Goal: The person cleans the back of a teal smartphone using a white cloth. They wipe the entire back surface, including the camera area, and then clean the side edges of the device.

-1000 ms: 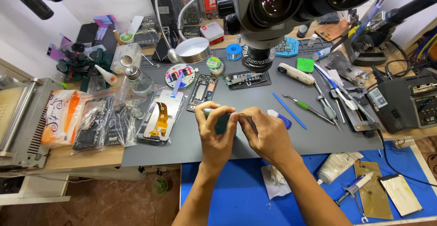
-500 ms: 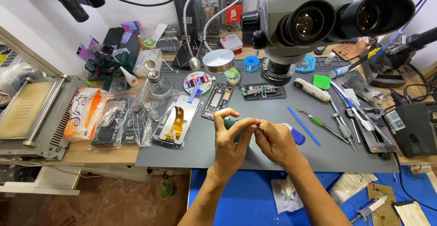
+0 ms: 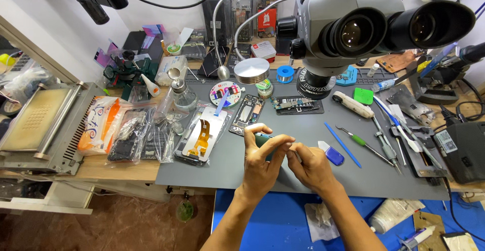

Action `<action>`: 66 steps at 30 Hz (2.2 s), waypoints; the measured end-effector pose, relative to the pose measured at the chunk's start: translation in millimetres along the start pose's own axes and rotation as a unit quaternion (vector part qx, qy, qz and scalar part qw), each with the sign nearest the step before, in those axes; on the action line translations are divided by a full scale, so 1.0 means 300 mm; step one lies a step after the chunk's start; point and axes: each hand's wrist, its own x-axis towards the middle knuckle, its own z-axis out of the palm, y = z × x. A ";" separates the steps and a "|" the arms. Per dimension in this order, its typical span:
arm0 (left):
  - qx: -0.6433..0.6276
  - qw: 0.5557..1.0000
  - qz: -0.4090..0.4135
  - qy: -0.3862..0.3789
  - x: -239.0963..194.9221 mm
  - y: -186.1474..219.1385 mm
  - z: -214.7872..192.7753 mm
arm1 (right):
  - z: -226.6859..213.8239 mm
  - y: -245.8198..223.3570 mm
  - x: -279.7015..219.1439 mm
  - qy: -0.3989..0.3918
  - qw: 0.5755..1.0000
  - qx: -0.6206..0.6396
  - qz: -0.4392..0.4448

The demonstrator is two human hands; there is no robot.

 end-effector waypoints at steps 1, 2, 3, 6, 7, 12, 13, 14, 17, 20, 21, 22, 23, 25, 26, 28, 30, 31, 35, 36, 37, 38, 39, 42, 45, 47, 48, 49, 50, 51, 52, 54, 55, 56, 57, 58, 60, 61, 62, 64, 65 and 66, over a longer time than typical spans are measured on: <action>0.001 1.000 0.005 0.002 0.011 0.023 -0.010 | -0.004 -0.007 0.001 0.002 1.000 0.000 -0.005; 0.007 1.000 -0.002 -0.013 0.021 0.046 -0.021 | -0.007 -0.016 0.003 -0.016 1.000 0.006 -0.005; 0.014 0.999 -0.010 -0.028 0.024 0.071 -0.037 | -0.005 -0.029 -0.001 -0.036 0.999 0.014 -0.003; 0.003 1.000 -0.015 -0.026 0.040 0.082 -0.044 | -0.006 -0.026 0.007 -0.030 0.999 -0.013 -0.007; 0.004 1.000 -0.011 -0.023 0.042 0.083 -0.041 | -0.009 -0.014 0.009 -0.029 0.999 -0.013 -0.012; -0.008 0.999 -0.013 -0.038 0.033 0.074 -0.033 | -0.042 -0.030 0.054 -0.020 0.999 -0.027 -0.009; -0.009 0.999 -0.011 -0.038 0.034 0.075 -0.031 | -0.048 -0.035 0.057 -0.018 0.999 -0.028 -0.010; -0.009 0.999 -0.019 -0.035 0.034 0.076 -0.030 | -0.053 -0.041 0.059 -0.027 0.998 -0.049 -0.011; -0.004 0.999 -0.024 -0.031 0.029 0.090 -0.036 | -0.060 -0.057 0.052 -0.038 0.995 -0.092 -0.022; -0.001 0.999 -0.020 -0.033 0.032 0.094 -0.040 | -0.079 -0.088 0.074 -0.042 0.990 -0.121 -0.051; -0.002 0.999 -0.020 -0.035 0.032 0.093 -0.041 | -0.088 -0.101 0.086 -0.047 0.988 -0.127 -0.070; -0.002 0.999 -0.022 -0.035 0.031 0.089 -0.040 | -0.089 -0.093 0.084 -0.048 0.989 -0.126 -0.069; -0.007 0.999 -0.024 -0.032 0.030 0.086 -0.037 | -0.091 -0.085 0.085 -0.062 0.990 -0.113 -0.057; -0.012 0.999 -0.028 -0.030 0.027 0.087 -0.036 | -0.091 -0.073 0.075 -0.077 0.991 -0.099 -0.044; -0.008 0.999 -0.024 -0.032 0.025 0.092 -0.039 | -0.089 -0.069 0.065 -0.079 0.992 -0.087 -0.048; -0.003 0.999 -0.015 -0.029 0.046 0.090 -0.034 | -0.092 -0.052 0.082 -0.082 0.992 -0.076 -0.058; 0.002 1.000 -0.022 -0.023 0.037 0.091 -0.035 | -0.089 -0.052 0.070 -0.085 0.993 -0.063 -0.059; 0.003 0.999 -0.025 -0.022 0.034 0.089 -0.034 | -0.087 -0.053 0.069 -0.088 0.993 -0.061 -0.058; -0.009 1.000 -0.015 -0.004 0.001 0.033 -0.015 | -0.058 0.006 0.018 -0.063 0.992 -0.094 -0.057; -0.014 1.000 0.000 0.012 -0.008 0.007 -0.006 | -0.046 0.040 -0.003 -0.047 0.993 -0.097 -0.049; -0.014 1.000 -0.003 0.012 -0.009 0.008 -0.003 | -0.045 0.033 -0.006 -0.050 0.993 -0.096 -0.047; -0.011 1.000 -0.005 0.018 -0.009 0.009 0.000 | -0.043 0.026 -0.009 -0.055 0.992 -0.099 -0.049; -0.006 1.000 -0.006 0.026 -0.009 0.009 0.001 | -0.040 0.020 -0.009 -0.061 0.992 -0.101 -0.053; -0.009 0.999 -0.007 0.039 -0.011 0.010 0.010 | -0.030 0.041 -0.050 -0.066 0.993 -0.086 -0.051; -0.005 0.999 -0.007 0.047 -0.015 0.003 0.019 | -0.023 0.000 -0.056 -0.069 0.996 -0.058 -0.019; -0.007 0.999 -0.006 0.049 -0.014 0.005 0.013 | -0.017 0.004 -0.062 -0.075 0.995 -0.062 -0.018; -0.011 0.999 -0.002 0.050 -0.012 0.008 0.012 | -0.018 0.006 -0.066 -0.078 0.995 -0.066 -0.020; -0.012 0.999 -0.002 0.047 -0.015 0.005 0.010 | -0.022 -0.007 -0.058 -0.077 0.995 -0.068 -0.017; -0.014 0.999 0.002 0.046 -0.017 0.003 0.009 | -0.026 -0.020 -0.051 -0.076 0.994 -0.070 -0.018; -0.018 0.999 0.006 0.046 -0.018 0.001 0.010 | -0.035 -0.032 -0.042 -0.077 0.994 -0.074 -0.020; -0.021 0.999 0.006 0.044 -0.018 0.000 0.004 | -0.034 -0.031 -0.039 -0.075 0.994 -0.078 -0.017; -0.016 0.999 0.025 0.036 -0.018 -0.002 -0.001 | -0.036 -0.023 -0.035 -0.061 0.995 -0.081 -0.022; -0.021 0.999 0.024 0.033 -0.010 0.004 -0.004 | -0.049 -0.021 -0.015 -0.059 0.994 -0.085 -0.017; -0.019 0.999 0.031 0.029 -0.003 0.010 -0.007 | -0.063 -0.017 0.004 -0.042 0.993 -0.106 -0.039; -0.014 0.999 0.037 0.024 -0.004 0.017 -0.017 | -0.069 -0.019 0.013 -0.025 0.990 -0.124 -0.059; -0.017 0.999 0.034 0.018 -0.012 0.020 -0.024 | -0.076 -0.037 0.024 -0.024 0.990 -0.126 -0.052; -0.037 0.999 -0.001 -0.032 0.001 0.016 -0.042 | -0.085 -0.065 0.076 -0.038 0.992 -0.105 -0.055; -0.039 0.999 0.003 -0.032 0.004 0.009 -0.043 | -0.089 -0.066 0.080 -0.036 0.992 -0.108 -0.057; -0.040 0.998 -0.001 -0.050 0.006 0.002 -0.046 | -0.091 -0.067 0.085 -0.039 0.992 -0.103 -0.056; -0.042 0.997 -0.008 -0.071 -0.007 -0.002 -0.056 | -0.091 -0.084 0.076 -0.043 0.993 -0.098 -0.049; -0.061 0.996 -0.022 -0.067 -0.005 -0.003 -0.059 | -0.090 -0.091 0.083 -0.037 0.994 -0.092 -0.043; -0.081 0.994 -0.035 -0.063 -0.002 -0.006 -0.062 | -0.089 -0.098 0.091 -0.031 0.995 -0.085 -0.037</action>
